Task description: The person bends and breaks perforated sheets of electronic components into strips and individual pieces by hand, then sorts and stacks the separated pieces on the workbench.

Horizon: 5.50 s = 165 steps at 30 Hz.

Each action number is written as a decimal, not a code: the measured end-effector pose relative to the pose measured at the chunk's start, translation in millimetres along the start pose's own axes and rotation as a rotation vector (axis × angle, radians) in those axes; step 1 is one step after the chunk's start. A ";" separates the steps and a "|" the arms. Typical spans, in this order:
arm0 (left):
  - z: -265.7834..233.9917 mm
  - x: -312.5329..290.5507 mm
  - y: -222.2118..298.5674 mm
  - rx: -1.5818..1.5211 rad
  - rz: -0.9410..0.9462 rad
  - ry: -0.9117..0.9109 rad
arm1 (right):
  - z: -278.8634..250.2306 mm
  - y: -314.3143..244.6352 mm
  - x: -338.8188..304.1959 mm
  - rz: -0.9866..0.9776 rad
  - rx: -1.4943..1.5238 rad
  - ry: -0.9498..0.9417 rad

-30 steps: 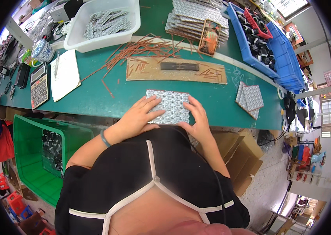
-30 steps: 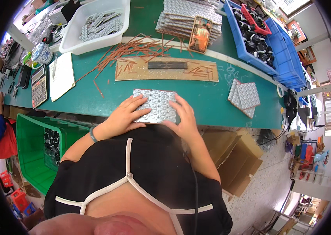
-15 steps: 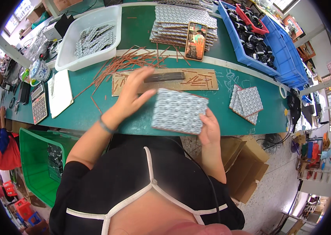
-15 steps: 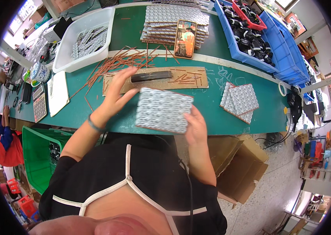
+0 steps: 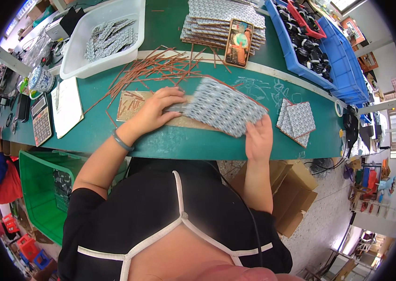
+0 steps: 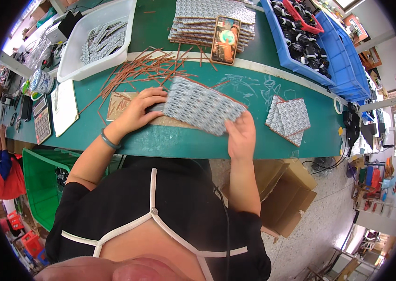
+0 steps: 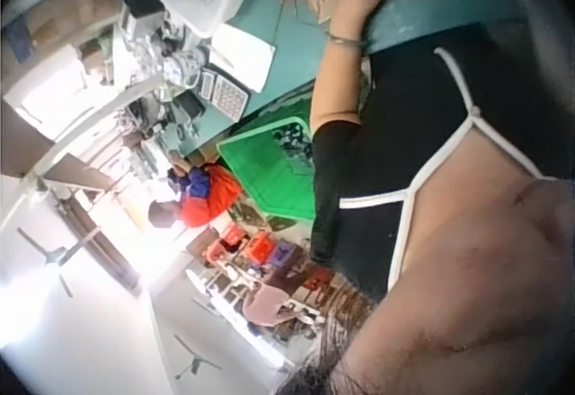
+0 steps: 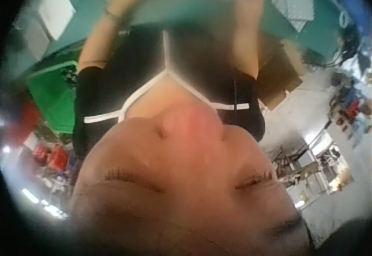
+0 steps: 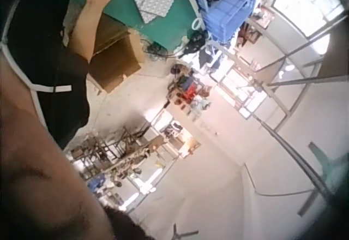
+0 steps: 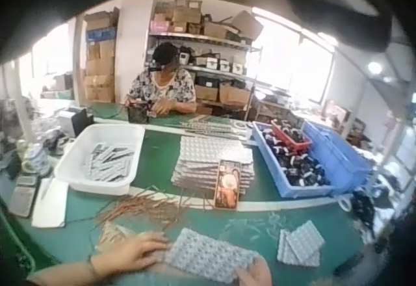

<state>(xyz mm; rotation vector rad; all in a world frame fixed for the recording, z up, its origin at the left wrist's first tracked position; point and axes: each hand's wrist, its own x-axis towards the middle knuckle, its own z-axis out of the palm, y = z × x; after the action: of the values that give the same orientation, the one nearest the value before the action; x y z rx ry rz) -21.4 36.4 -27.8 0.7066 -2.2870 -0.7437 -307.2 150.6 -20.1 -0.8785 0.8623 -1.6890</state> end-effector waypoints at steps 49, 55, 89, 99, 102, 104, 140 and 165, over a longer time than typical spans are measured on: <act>-26.2 -26.8 16.8 -0.368 -0.240 0.118 | 71.0 32.7 16.5 0.110 -0.216 -0.219; -16.6 -17.6 34.1 -0.750 -0.324 0.248 | 70.9 46.2 6.3 0.463 0.204 -0.164; -7.9 -1.8 16.2 -0.922 -0.295 0.397 | 56.1 29.2 37.8 0.109 -0.544 -0.293; -11.4 -19.4 3.5 -0.810 -0.317 0.185 | 48.6 44.5 39.1 0.070 -0.687 -0.279; -15.6 -23.3 -1.8 -0.672 -0.296 0.202 | 58.8 39.8 36.8 -0.089 -0.838 -0.276; -14.8 -22.6 -1.1 -0.694 -0.306 0.208 | 64.5 33.5 35.2 -0.236 -0.992 -0.281; -30.7 16.1 4.7 -0.643 -0.223 0.212 | 100.5 36.2 79.7 0.573 0.129 -0.287; -25.6 -30.2 9.6 0.009 -0.248 0.042 | 52.6 27.8 39.3 -0.193 -1.049 -0.493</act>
<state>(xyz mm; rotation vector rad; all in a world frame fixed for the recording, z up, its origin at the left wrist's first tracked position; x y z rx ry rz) 13.5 54.2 -16.8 1.0134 -2.1893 -0.8234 -258.5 99.0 -12.9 -2.0239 1.3380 -0.9939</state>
